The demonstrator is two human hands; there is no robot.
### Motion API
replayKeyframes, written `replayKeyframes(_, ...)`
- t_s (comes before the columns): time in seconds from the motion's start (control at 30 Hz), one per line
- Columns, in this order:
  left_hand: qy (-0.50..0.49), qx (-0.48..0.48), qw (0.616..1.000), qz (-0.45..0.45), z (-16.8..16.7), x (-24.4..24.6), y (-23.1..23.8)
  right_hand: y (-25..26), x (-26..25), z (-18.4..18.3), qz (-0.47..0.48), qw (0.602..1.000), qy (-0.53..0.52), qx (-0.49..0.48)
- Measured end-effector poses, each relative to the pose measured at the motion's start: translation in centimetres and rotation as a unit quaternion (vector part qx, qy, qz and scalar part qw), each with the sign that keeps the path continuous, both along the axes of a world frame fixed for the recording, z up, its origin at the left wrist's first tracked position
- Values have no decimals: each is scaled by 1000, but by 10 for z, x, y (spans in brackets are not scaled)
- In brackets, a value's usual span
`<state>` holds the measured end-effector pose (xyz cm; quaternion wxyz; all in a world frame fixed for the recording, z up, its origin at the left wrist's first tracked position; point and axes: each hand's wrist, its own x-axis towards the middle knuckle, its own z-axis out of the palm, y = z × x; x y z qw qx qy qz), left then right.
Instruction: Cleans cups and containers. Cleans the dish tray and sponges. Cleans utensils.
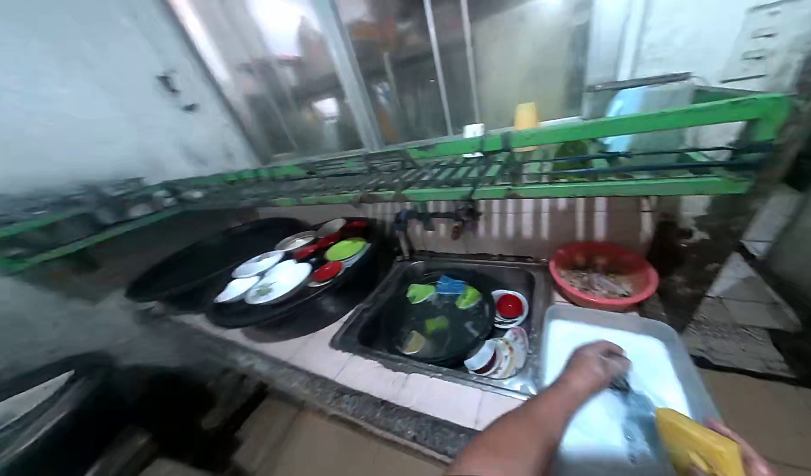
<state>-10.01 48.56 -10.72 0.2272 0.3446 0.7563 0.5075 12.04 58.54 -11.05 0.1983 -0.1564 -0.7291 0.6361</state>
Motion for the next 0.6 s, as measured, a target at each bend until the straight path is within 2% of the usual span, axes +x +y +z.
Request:
replayKeyframes(0.07, -67, 19, 996, 57, 16, -13, -5, -2, -2, 0, -9, 1000, -14, 12)
replayKeyframes(0.13, -89, 38, 991, 93, 24, -23, -10, -4, -2, 0, -19, 999, -29, 23)
replayKeyframes(0.27, -125, 85, 980, 128, 27, -37, -16, -6, -4, -3, -18, 999, -9, -38)
replayKeyframes(0.4, -179, 124, 968, 123, 45, -23, -19, -7, -25, 10, -84, 984, -62, -142)
replayKeyframes(0.53, -156, 95, 979, 93, 68, 13, -14, -13, -64, 12, -145, 954, -98, -245)
replayKeyframes(0.6, -139, 80, 985, 70, 68, 28, -10, -23, -76, 15, -156, 942, -106, -279)
